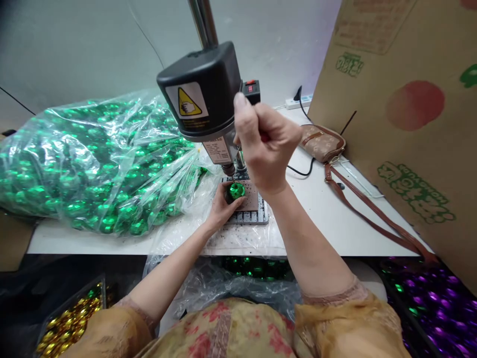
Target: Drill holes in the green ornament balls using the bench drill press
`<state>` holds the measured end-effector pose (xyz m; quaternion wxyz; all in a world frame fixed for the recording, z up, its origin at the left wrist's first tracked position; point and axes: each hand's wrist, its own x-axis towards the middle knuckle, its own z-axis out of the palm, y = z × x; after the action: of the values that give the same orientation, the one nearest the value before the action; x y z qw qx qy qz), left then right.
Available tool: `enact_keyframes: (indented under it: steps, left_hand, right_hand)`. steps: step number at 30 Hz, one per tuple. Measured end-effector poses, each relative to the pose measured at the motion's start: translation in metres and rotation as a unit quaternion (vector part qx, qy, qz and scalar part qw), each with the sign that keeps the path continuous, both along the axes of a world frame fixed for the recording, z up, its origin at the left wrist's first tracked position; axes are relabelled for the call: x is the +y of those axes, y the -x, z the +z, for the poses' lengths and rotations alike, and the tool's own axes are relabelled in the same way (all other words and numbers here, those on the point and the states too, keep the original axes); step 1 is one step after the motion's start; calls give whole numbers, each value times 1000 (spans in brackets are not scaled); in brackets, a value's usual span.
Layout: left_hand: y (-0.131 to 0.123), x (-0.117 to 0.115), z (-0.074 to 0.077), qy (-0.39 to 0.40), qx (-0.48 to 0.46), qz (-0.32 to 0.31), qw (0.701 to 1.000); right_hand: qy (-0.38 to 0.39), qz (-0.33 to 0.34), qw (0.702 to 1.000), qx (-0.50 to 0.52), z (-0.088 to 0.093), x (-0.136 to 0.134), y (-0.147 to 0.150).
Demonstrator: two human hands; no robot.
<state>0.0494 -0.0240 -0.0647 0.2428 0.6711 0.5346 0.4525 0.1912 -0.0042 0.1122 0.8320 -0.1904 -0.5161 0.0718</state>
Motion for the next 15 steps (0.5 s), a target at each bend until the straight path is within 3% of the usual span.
enact_keyframes:
  steps: [4, 5, 7, 11, 13, 15]
  left_hand:
    - [3, -38, 4, -61, 29, 56, 996]
    - [4, -53, 3, -79, 45, 35, 995]
    - [5, -86, 0, -115, 91, -79, 986]
    - [8, -135, -12, -158, 244, -291, 912]
    - [12, -139, -14, -172, 264, -336, 888]
    - [22, -124, -10, -186, 230, -302, 906]
  right_hand:
    - [28, 7, 1000, -7, 14, 2, -1]
    - [35, 9, 999, -12, 14, 2, -2]
    - [38, 16, 999, -20, 12, 2, -3]
    - [39, 12, 999, -25, 9, 2, -3]
    - [42, 10, 999, -26, 9, 2, -3]
    - [38, 10, 999, -24, 8, 3, -3]
